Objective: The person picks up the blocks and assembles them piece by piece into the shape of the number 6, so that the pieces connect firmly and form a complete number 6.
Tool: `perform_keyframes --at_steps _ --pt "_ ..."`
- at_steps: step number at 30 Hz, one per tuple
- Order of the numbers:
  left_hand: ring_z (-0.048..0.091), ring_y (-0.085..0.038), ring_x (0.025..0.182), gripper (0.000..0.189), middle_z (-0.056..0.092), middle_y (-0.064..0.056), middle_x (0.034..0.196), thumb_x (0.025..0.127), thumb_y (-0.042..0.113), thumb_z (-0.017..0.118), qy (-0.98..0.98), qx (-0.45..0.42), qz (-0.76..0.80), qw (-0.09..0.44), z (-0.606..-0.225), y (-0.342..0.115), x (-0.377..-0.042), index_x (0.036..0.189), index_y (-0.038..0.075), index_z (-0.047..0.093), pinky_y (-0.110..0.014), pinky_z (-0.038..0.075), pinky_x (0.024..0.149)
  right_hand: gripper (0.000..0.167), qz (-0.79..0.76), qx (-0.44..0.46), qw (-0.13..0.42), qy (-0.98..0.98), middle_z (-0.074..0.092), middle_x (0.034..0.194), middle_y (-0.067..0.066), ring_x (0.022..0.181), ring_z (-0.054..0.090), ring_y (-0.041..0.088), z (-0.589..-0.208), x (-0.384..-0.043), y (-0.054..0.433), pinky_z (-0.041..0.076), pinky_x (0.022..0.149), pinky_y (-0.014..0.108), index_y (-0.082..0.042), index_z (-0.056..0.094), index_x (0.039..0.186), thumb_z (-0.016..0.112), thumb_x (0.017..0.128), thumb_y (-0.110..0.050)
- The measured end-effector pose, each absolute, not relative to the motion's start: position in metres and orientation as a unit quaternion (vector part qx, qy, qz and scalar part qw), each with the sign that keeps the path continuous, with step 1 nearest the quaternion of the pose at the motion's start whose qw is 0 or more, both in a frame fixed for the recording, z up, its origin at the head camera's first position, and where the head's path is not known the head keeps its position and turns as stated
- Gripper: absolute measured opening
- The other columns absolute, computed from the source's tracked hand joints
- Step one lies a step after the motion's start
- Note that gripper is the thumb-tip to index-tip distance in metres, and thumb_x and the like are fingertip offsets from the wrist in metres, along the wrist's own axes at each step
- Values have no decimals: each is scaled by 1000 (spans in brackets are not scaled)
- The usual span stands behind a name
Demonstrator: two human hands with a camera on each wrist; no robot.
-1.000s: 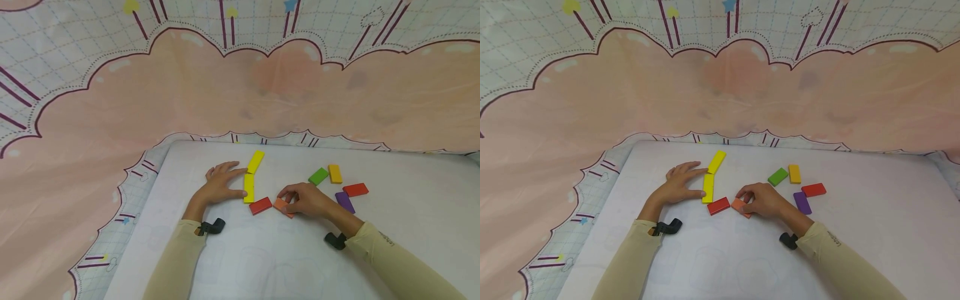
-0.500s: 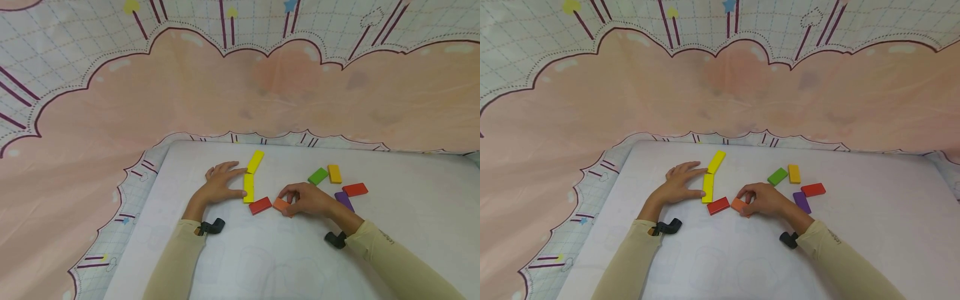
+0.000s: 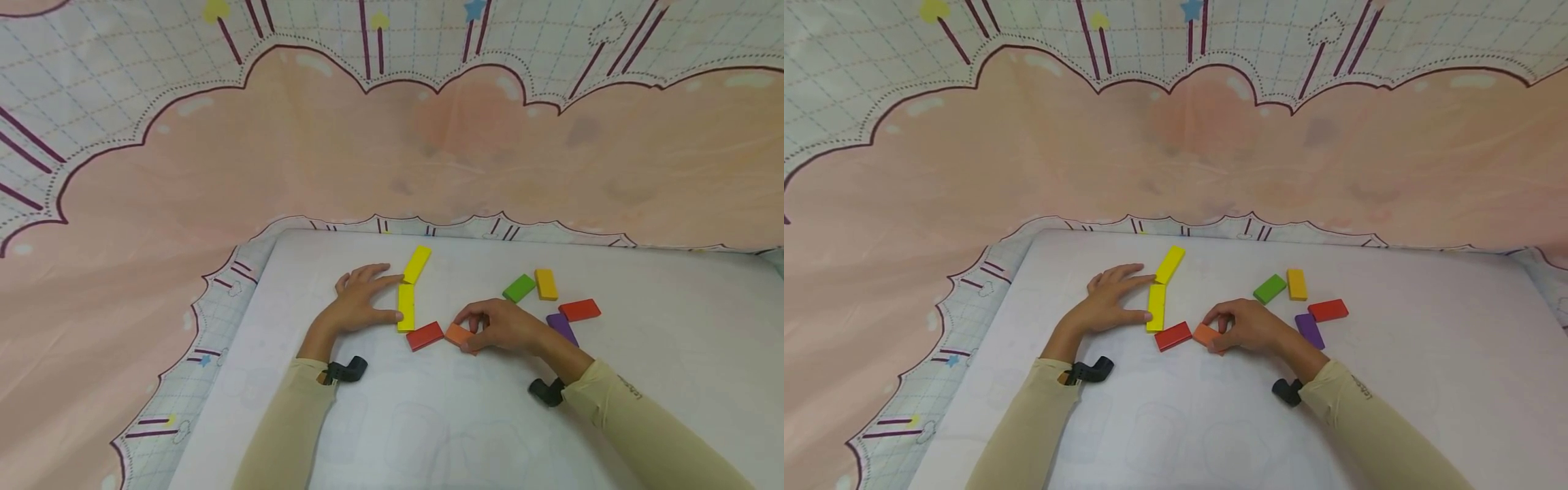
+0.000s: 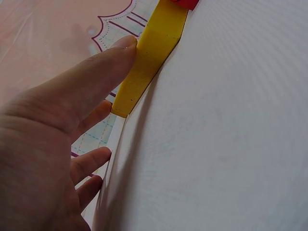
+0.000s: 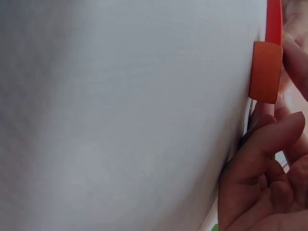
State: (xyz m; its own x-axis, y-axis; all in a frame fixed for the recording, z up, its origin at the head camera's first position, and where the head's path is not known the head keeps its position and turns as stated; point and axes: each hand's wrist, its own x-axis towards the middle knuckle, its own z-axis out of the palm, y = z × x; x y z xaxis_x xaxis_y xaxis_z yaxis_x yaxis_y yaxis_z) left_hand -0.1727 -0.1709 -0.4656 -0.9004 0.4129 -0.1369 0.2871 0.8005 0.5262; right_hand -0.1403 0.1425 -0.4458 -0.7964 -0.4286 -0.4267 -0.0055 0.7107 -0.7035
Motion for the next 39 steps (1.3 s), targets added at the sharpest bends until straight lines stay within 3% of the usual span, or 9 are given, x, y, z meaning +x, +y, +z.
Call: perform_keyframes --at_steps 14,39 --pt "22 -34 153 78 31 -3 166 82 55 79 945 188 240 122 -465 -171 -174 152 36 49 -69 5 119 36 -376 -148 306 862 62 93 1 88 53 21 -441 -143 148 45 70 30 -24 74 119 84 84 -25" --pt "22 -35 153 77 31 -3 166 82 54 79 943 187 246 121 -467 -171 -174 151 37 50 -70 4 119 38 -371 -141 310 864 62 92 1 88 52 21 -446 -145 147 44 70 31 -26 76 119 86 83 -25"
